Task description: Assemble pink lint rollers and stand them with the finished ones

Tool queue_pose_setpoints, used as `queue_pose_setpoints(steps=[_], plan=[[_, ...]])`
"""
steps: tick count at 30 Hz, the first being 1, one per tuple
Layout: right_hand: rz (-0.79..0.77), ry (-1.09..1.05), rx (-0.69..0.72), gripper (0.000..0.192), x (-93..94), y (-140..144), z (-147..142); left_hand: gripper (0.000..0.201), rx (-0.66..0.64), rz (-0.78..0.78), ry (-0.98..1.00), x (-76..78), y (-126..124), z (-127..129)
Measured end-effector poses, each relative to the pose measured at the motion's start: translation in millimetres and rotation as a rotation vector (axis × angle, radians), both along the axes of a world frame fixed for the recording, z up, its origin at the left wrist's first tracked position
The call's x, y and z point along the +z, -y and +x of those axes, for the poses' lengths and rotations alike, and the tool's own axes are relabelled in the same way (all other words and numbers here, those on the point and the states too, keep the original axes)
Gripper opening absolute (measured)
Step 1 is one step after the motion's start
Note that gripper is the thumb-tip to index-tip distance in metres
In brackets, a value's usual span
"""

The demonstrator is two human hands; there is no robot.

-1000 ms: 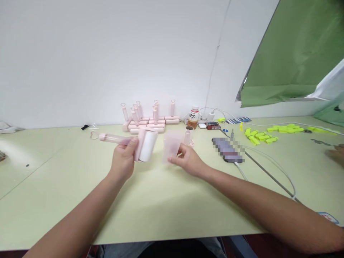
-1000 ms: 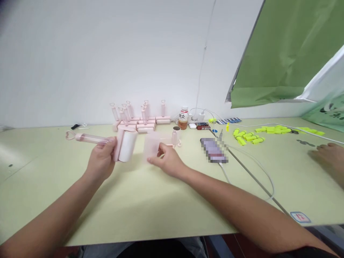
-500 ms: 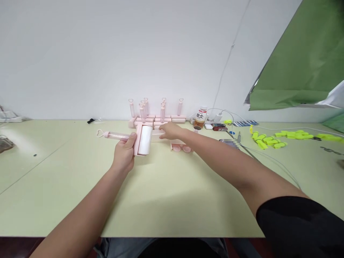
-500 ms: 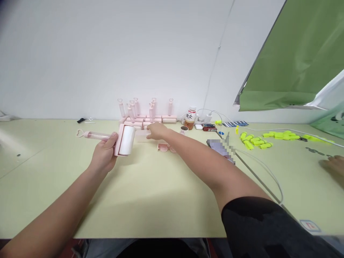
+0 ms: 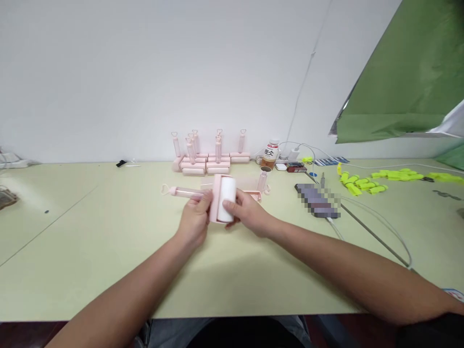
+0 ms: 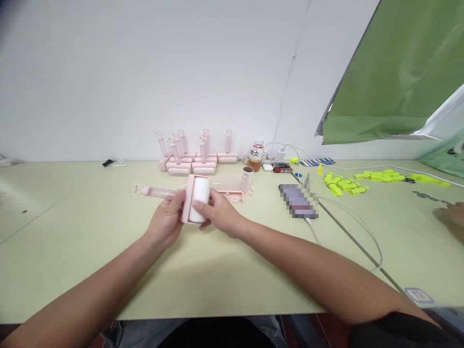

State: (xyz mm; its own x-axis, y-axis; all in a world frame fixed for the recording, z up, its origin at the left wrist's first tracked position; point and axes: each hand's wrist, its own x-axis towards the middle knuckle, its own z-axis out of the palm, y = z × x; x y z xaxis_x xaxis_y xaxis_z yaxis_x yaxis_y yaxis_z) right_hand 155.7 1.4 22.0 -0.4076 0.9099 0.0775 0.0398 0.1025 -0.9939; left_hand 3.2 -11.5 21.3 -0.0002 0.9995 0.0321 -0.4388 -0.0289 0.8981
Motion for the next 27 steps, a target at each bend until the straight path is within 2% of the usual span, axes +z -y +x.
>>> queue_pose_setpoints(steps=[2, 4, 5, 7, 8, 9, 12, 14, 15, 16, 20, 27], plan=[[-0.078, -0.04, -0.1, 0.051, -5.3, 20.3, 15.4, 0.051, -0.113, 0.035, -0.197, -4.2, 12.2, 12.0], [-0.101, -0.045, -0.207, 0.047, -9.4, 29.0, 33.2, 0.047, -0.253, 0.062, -0.515, -4.9, 25.0, 16.0], [-0.1, -0.039, -0.246, 0.046, -11.3, 30.2, 41.4, 0.044, -0.366, 0.069, -0.7, -3.3, 31.1, 15.8], [-0.077, -0.002, -0.282, 0.045, -15.5, 29.3, 54.0, 0.04, -0.598, 0.096, -1.035, 3.9, 41.3, 14.3], [-0.049, 0.027, -0.284, 0.045, -17.9, 28.5, 57.9, 0.041, -0.663, 0.149, -1.152, 9.6, 44.6, 14.2], [-0.01, 0.059, -0.275, 0.044, -20.3, 27.9, 60.1, 0.041, -0.651, 0.236, -1.231, 16.6, 46.0, 14.9], [0.129, 0.161, -0.202, 0.037, -27.2, 29.3, 60.9, 0.025, -0.363, 0.649, -1.318, 41.2, 36.0, 19.3], [0.18, 0.218, -0.141, 0.034, -30.4, 32.2, 60.3, 0.018, -0.252, 0.844, -1.346, 55.6, 19.2, 20.1], [0.196, 0.245, -0.12, 0.034, -31.7, 33.8, 60.5, 0.022, -0.281, 0.873, -1.356, 61.0, 9.5, 19.6], [0.209, 0.27, -0.103, 0.035, -32.8, 35.2, 60.9, 0.023, -0.361, 0.862, -1.36, 65.1, 0.0, 18.7], [0.249, 0.347, -0.063, 0.038, -35.9, 37.7, 64.4, 0.026, -0.675, 0.738, -1.32, 73.6, -26.9, 18.6], [0.267, 0.357, -0.06, 0.041, -34.7, 37.5, 67.1, 0.031, -0.885, 0.662, -1.342, 83.6, -44.0, 33.1]])
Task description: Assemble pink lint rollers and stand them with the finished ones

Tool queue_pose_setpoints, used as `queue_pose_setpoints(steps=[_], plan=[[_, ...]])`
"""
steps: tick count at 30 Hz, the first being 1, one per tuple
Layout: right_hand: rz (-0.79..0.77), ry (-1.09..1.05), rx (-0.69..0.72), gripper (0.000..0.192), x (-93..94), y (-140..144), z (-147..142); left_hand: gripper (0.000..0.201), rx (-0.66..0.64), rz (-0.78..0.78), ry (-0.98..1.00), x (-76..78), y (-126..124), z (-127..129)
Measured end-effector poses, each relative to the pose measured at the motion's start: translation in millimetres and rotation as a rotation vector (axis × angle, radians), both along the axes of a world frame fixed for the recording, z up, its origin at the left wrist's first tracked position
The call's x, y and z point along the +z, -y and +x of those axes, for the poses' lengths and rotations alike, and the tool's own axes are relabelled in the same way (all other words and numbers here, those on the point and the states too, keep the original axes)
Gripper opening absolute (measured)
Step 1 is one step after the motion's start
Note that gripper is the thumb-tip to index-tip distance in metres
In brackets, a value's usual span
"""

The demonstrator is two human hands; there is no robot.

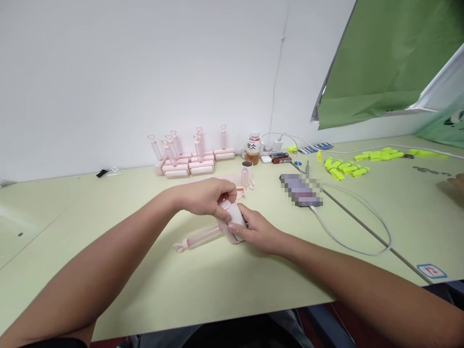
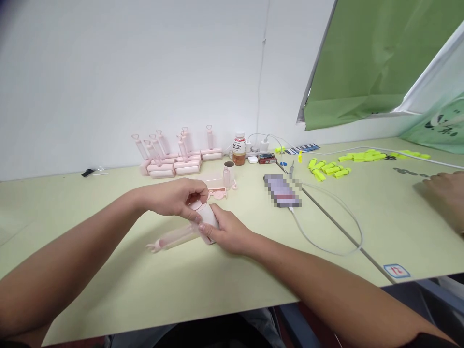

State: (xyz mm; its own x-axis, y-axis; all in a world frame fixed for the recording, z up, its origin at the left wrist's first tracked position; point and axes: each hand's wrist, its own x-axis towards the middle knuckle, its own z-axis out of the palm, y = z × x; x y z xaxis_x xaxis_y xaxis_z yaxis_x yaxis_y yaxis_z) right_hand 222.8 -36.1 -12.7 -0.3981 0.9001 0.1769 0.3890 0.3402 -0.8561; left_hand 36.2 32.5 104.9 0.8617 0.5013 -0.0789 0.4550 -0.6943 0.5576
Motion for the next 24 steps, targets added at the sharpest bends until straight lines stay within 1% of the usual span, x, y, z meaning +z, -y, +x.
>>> queue_pose_setpoints(steps=[5, 10, 16, 19, 22, 24], plan=[[0.083, 0.005, -0.102, 0.039, 3.4, 0.1, -2.6, 0.034, 0.042, -0.132, 0.051, -5.7, -11.7, -1.5], [0.181, 0.039, -0.151, 0.037, 2.9, -0.6, -5.9, 0.037, 0.088, -0.22, 0.141, -14.8, -11.2, -8.3], [0.201, 0.043, -0.2, 0.035, 6.1, 3.9, -11.7, 0.039, 0.102, -0.288, 0.218, -25.5, -11.5, -17.4], [0.201, 0.005, -0.257, 0.037, 8.6, 3.3, -12.5, 0.035, 0.121, -0.337, 0.245, -29.8, -14.4, -19.2], [0.203, -0.026, -0.28, 0.038, 6.9, -1.3, -10.2, 0.028, 0.157, -0.39, 0.308, -40.3, -14.0, -19.1], [0.19, -0.019, -0.273, 0.039, 4.5, -6.2, -7.0, 0.024, 0.213, -0.39, 0.35, -53.2, -10.5, -19.3]])
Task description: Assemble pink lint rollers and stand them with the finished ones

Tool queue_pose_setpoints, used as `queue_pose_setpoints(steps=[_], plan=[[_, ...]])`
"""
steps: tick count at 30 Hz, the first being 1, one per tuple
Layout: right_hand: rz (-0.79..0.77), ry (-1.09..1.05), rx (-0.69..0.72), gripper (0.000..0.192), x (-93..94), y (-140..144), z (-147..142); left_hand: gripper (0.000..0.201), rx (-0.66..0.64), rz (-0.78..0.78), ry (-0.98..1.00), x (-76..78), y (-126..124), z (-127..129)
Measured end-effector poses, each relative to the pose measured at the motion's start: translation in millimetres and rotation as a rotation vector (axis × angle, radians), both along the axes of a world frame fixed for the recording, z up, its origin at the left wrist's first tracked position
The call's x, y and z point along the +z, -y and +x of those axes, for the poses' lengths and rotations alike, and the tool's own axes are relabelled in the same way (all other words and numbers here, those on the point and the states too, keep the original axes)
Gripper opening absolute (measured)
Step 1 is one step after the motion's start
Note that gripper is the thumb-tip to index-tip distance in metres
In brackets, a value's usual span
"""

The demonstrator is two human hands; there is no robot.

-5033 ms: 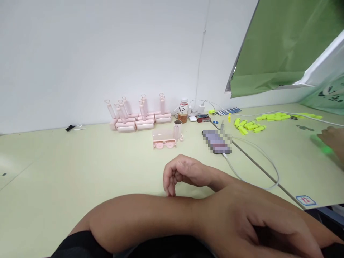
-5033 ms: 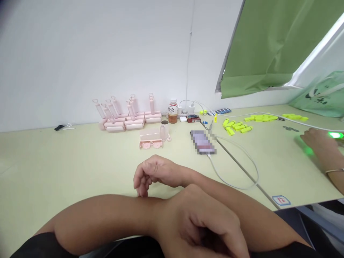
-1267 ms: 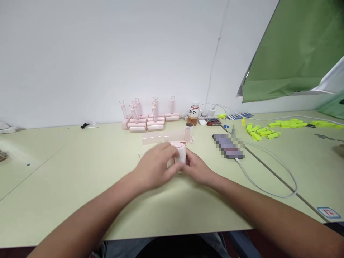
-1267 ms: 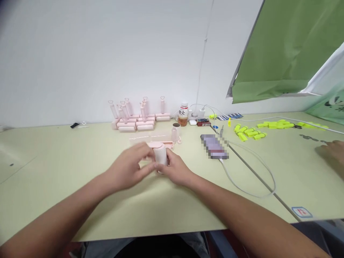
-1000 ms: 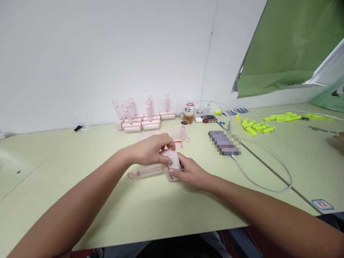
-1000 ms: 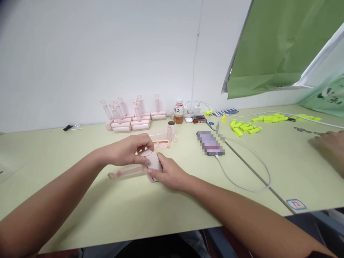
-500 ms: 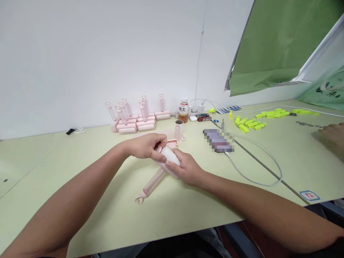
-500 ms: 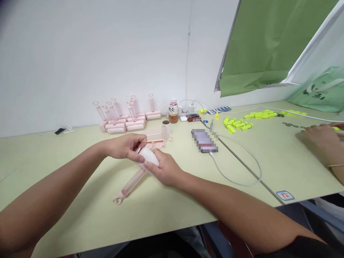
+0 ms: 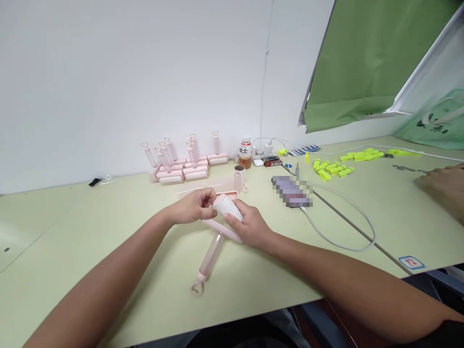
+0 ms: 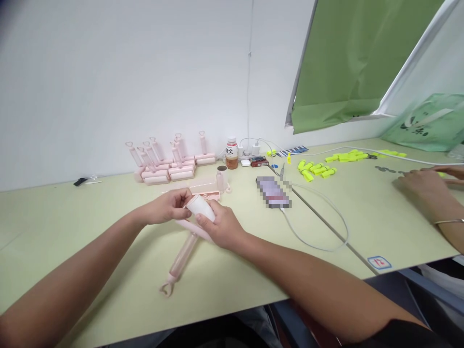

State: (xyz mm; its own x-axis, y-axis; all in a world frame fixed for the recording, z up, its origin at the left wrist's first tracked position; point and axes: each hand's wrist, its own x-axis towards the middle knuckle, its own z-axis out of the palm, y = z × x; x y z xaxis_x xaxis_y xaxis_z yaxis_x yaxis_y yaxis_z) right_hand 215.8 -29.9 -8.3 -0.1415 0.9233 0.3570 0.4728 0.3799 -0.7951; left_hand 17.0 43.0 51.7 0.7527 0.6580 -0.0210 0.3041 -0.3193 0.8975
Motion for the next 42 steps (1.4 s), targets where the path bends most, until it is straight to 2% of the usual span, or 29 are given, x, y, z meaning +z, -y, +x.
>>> queue_pose_setpoints(steps=[4, 7, 11, 14, 16, 20, 26, 37, 42], plan=[[-0.047, 0.081, 0.008, 0.039, -1.3, -9.2, 6.3, 0.02, 0.146, -0.041, -0.022, -31.0, 12.1, -3.7], [-0.064, 0.148, 0.041, 0.035, 2.3, -11.7, 8.4, 0.017, 0.228, -0.042, -0.133, -43.1, 19.4, -8.2], [-0.027, 0.192, 0.092, 0.033, 7.9, -10.2, 9.2, 0.017, 0.213, 0.192, -0.276, -36.0, 24.9, -15.7], [0.032, 0.294, 0.099, 0.04, 9.7, -9.4, 10.2, 0.039, 0.126, 0.335, -0.205, -27.7, 29.6, -21.6], [0.057, 0.371, 0.106, 0.041, 9.4, -9.7, 11.0, 0.051, 0.112, 0.393, -0.13, -27.0, 32.7, -23.6], [0.091, 0.421, 0.125, 0.043, 6.6, -11.4, 12.7, 0.043, 0.168, 0.502, -0.073, -33.1, 35.0, -22.4], [0.112, 0.435, 0.14, 0.046, 4.2, -12.0, 15.1, 0.04, 0.11, 0.522, -0.07, -33.0, 32.7, -23.6], [0.194, 0.404, 0.136, 0.045, 1.9, -11.9, 15.0, 0.035, 0.145, 0.648, -0.072, -27.0, 39.0, -19.8], [0.234, 0.392, 0.12, 0.044, -0.1, -12.5, 14.9, 0.034, 0.156, 0.758, -0.042, -29.9, 39.1, -17.2]])
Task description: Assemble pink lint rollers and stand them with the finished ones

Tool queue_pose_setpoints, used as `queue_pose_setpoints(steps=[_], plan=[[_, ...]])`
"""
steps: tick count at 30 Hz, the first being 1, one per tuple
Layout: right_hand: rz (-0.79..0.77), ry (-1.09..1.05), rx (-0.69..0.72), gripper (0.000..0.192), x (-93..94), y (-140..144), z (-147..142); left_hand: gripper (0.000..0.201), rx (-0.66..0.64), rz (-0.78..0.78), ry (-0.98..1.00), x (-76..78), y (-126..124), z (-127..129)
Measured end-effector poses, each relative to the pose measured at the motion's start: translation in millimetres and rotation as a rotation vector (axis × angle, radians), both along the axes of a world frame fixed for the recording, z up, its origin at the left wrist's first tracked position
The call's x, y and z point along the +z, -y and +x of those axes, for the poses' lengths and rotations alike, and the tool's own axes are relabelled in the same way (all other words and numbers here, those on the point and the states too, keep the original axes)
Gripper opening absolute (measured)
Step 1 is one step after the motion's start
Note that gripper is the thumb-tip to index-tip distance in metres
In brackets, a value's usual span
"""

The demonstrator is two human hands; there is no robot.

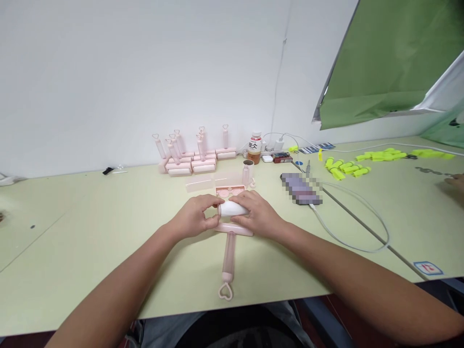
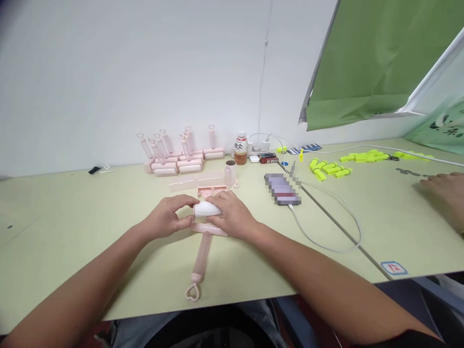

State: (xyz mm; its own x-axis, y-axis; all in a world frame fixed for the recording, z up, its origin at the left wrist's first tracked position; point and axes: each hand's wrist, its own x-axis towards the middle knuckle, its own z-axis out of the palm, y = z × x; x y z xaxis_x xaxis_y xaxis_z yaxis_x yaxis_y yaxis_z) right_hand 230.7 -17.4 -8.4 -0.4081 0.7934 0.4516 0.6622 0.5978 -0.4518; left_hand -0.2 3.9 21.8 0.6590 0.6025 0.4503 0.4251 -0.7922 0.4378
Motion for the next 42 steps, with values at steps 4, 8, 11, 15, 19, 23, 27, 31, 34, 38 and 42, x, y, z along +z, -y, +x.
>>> queue_pose_setpoints(steps=[4, 8, 11, 15, 19, 23, 27, 31, 34, 38, 42], plan=[[0.03, -0.037, -0.006, 0.044, 0.5, -1.1, 0.5, 0.037, -0.012, 0.072, 0.071, -6.8, -1.6, 2.3], [0.022, -0.098, -0.027, 0.043, 5.6, -1.4, 1.8, 0.031, 0.025, 0.064, 0.243, -11.9, -1.4, 9.1], [-0.059, -0.216, -0.041, 0.042, 10.0, -0.5, 1.0, 0.024, 0.093, -0.118, 0.435, -11.2, -0.9, 15.0], [-0.392, -0.713, -0.085, 0.032, 14.1, 0.8, -3.9, 0.015, 0.217, -0.477, 0.613, -5.3, 0.7, 19.5], [-0.725, -1.358, 0.023, 0.023, 19.9, 2.6, -8.3, 0.01, 0.227, -0.514, 0.429, -3.1, 7.6, 27.4], [-0.806, -1.528, 0.111, 0.014, 25.1, 7.8, -13.0, 0.013, 0.254, -0.383, 0.332, -4.6, 17.3, 42.0], [-0.792, -1.511, 0.17, 0.018, 25.1, 15.0, -23.3, 0.018, 0.267, -0.446, 0.374, -5.0, 20.9, 51.2], [-0.689, -1.573, 0.11, 0.021, 17.0, 14.1, -35.1, 0.015, 0.32, -0.457, 0.423, -9.4, 16.7, 56.8], [-0.621, -1.618, 0.019, 0.022, 10.0, 7.1, -39.1, 0.015, 0.345, -0.407, 0.409, -15.1, 13.7, 64.1], [-0.62, -1.629, -0.065, 0.023, 8.7, 1.1, -36.9, 0.021, 0.281, -0.221, 0.293, -19.5, 15.2, 73.3], [-0.647, -1.648, -0.021, 0.018, 13.9, 3.3, -34.9, 0.017, 0.256, -0.163, 0.222, -16.5, 13.2, 71.4]])
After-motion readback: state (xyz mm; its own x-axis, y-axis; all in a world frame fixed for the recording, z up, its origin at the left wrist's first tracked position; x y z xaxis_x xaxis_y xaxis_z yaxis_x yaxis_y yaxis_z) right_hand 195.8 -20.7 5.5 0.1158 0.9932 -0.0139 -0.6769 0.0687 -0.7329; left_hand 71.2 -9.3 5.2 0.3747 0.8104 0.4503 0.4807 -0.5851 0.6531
